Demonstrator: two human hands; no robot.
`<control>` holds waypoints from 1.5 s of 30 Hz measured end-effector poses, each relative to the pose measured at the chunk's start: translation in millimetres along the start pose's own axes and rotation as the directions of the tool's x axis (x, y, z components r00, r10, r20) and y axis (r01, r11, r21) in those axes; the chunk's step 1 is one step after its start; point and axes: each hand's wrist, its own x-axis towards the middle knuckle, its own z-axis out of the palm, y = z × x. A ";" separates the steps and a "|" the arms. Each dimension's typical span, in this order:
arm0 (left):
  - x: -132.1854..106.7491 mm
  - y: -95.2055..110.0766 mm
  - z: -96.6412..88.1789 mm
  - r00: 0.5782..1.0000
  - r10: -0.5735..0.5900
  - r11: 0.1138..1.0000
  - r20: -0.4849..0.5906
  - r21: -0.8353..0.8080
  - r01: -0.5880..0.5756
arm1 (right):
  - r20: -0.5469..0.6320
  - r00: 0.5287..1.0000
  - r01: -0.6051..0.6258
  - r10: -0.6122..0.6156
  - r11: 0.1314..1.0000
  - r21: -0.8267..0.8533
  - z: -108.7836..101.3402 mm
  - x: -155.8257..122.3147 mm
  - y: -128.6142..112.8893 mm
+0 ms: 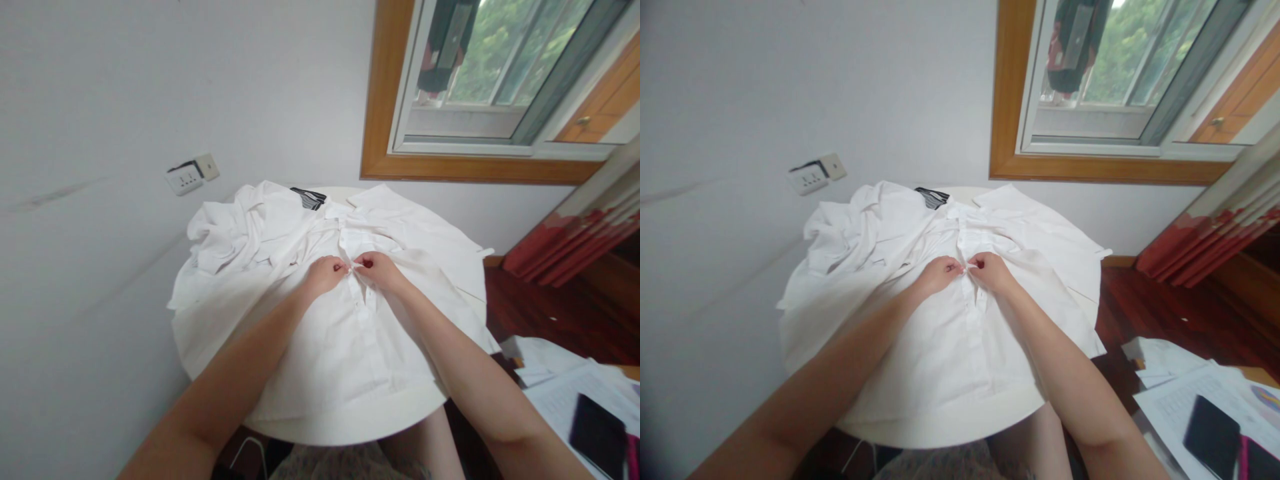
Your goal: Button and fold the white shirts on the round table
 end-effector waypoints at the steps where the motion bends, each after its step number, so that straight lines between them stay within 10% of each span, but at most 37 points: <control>1: 1.5 -1.9 0.9 1.000 -0.002 1.000 0.005 -0.020 0.002 | -0.005 1.000 -0.001 0.001 1.000 0.001 0.9 -0.1 -0.3; 21: 12.2 -16.8 11.0 0.998 0.001 0.985 0.069 -0.171 0.011 | 0.043 0.996 -0.083 0.074 0.958 0.275 7.4 -1.3 1.5; 33: 11.0 -8.6 3.6 0.994 -0.020 0.999 0.107 -0.045 0.025 | 0.155 0.980 -0.191 0.123 0.788 0.585 14.4 3.5 10.6; 45: 7.3 -2.6 1.5 0.995 -0.024 0.991 0.098 0.131 0.011 | 0.084 0.991 -0.134 0.107 0.877 0.462 21.7 4.1 9.6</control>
